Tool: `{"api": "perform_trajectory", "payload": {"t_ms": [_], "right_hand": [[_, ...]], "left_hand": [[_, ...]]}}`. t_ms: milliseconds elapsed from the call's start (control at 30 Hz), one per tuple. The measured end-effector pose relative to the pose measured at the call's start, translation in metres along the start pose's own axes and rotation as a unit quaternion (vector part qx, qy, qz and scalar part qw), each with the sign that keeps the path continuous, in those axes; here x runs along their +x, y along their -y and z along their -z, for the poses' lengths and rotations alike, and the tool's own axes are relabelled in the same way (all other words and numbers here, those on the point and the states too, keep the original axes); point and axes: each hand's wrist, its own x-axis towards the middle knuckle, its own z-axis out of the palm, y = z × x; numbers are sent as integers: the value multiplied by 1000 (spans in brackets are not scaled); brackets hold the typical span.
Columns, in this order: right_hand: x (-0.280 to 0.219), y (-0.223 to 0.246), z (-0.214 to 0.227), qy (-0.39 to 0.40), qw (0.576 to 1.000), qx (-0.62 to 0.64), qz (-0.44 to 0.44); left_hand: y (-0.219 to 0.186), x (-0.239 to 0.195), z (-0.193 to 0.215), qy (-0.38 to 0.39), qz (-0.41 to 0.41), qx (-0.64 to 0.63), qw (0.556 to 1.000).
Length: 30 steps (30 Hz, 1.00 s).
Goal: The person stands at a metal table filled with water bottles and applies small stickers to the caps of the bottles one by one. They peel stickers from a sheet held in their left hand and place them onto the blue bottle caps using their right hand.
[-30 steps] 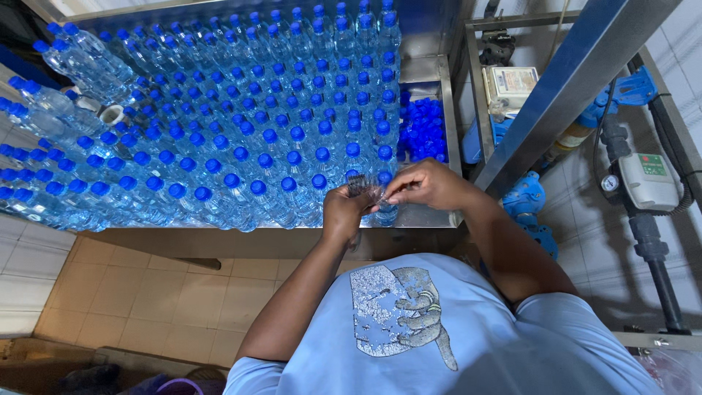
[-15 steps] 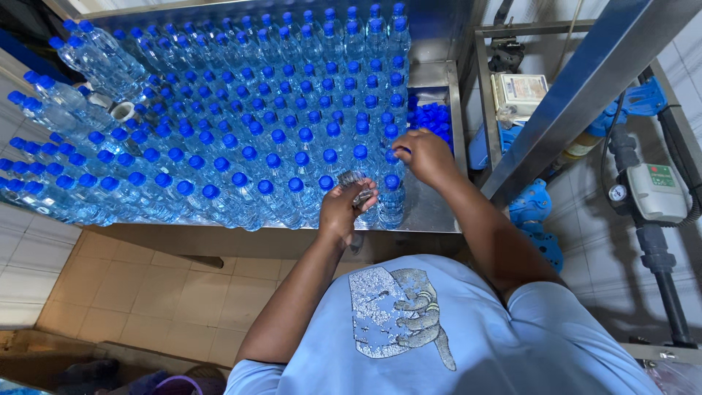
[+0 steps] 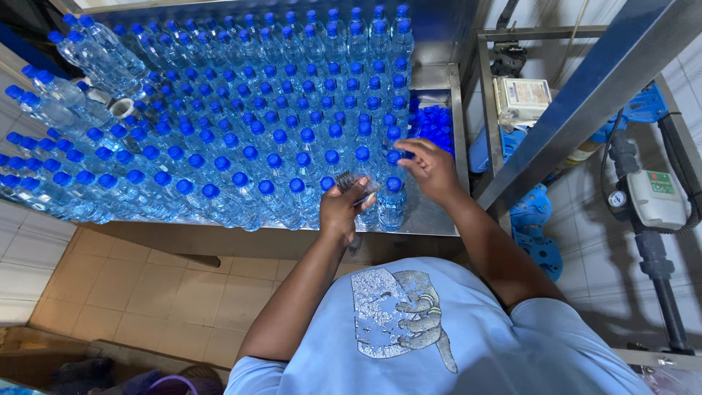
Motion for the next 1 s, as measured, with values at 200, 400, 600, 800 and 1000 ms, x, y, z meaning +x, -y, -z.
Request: {"api": "perform_trajectory", "payload": {"t_ms": [200, 400, 600, 800, 1000], "right_hand": [[15, 36, -10, 162, 945, 233, -164], [16, 70, 11, 131, 956, 208, -159], [23, 62, 6, 118, 954, 251, -115], [57, 98, 45, 157, 946, 124, -255], [75, -30, 10, 113, 927, -347, -92]], "left_hand": [[-4, -9, -21, 29, -3, 11, 1000], [6, 5, -14, -6, -22, 62, 998], [-11, 1, -23, -11, -10, 51, 999], [-2, 38, -9, -9, 5, 55, 998], [-39, 43, 1, 10, 19, 60, 998]]}}
